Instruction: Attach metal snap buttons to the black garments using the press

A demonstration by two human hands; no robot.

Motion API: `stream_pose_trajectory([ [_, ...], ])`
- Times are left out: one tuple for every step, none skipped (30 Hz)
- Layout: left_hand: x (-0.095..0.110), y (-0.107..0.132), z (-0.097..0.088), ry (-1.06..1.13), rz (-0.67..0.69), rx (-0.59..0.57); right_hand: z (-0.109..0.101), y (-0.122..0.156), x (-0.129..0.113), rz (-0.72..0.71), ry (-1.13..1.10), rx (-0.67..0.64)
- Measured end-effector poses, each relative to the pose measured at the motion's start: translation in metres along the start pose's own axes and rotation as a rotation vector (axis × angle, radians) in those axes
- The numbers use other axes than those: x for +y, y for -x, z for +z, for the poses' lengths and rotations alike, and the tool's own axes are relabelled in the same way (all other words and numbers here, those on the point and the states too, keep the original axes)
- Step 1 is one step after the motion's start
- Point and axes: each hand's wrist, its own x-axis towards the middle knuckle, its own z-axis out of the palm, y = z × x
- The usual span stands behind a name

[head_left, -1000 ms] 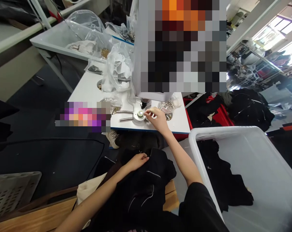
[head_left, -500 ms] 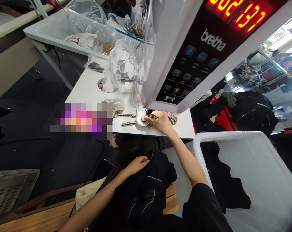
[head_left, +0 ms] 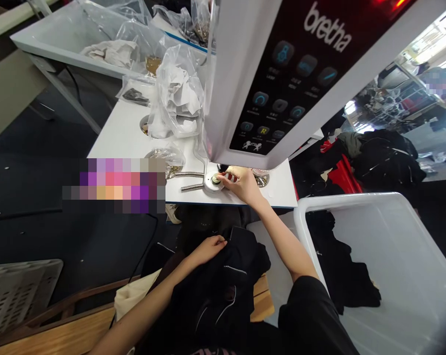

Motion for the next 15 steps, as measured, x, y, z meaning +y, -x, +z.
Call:
stream_pose_trajectory([
  [0.0005, 0.0003, -0.0003, 0.0, -0.003, -0.001, 0.0005, 0.0, 0.001, -0.011, 0.003, 0.005],
  [0.001, 0.0005, -0.0007, -0.001, -0.005, -0.003, 0.0011, 0.0001, 0.002, -0.024, 0.007, 0.01],
  [0.0012, 0.0008, -0.0011, -0.002, -0.006, -0.006, 0.0017, 0.0002, 0.0029, -0.039, 0.011, 0.018],
  [0.0013, 0.0009, -0.0014, -0.004, -0.006, -0.009, 0.0022, 0.0003, 0.0036, -0.056, 0.011, 0.028],
  [0.0012, 0.0009, -0.0018, -0.005, -0.004, -0.013, 0.0027, 0.0005, 0.004, -0.072, 0.008, 0.037],
  [0.0008, 0.0008, -0.002, -0.006, -0.003, -0.016, 0.0029, 0.0008, 0.0041, -0.085, 0.002, 0.044],
  [0.0003, 0.0006, -0.0021, -0.007, -0.001, -0.02, 0.003, 0.0011, 0.0038, -0.092, -0.003, 0.049],
  [-0.0002, 0.0002, -0.0022, -0.007, 0.0, -0.022, 0.003, 0.0014, 0.0033, -0.095, -0.008, 0.051],
  [-0.0008, -0.0002, -0.0022, -0.007, 0.001, -0.024, 0.0028, 0.0017, 0.0026, -0.095, -0.011, 0.051],
  [-0.0013, -0.0005, -0.0021, -0.007, 0.001, -0.024, 0.0026, 0.0019, 0.0019, -0.097, -0.015, 0.05],
  [-0.0016, -0.0008, -0.002, -0.007, 0.001, -0.024, 0.0025, 0.0022, 0.0014, -0.1, -0.018, 0.051],
  [-0.0017, -0.0008, -0.0019, -0.008, 0.001, -0.023, 0.0024, 0.0024, 0.0012, -0.106, -0.021, 0.053],
  [-0.0016, -0.0007, -0.0019, -0.008, 0.0, -0.022, 0.0025, 0.0026, 0.0012, -0.113, -0.025, 0.057],
  [-0.0013, -0.0005, -0.0019, -0.009, -0.003, -0.022, 0.0027, 0.0028, 0.0015, -0.121, -0.03, 0.062],
  [-0.0008, -0.0002, -0.002, -0.009, -0.006, -0.022, 0.0031, 0.0029, 0.0022, -0.129, -0.037, 0.069],
])
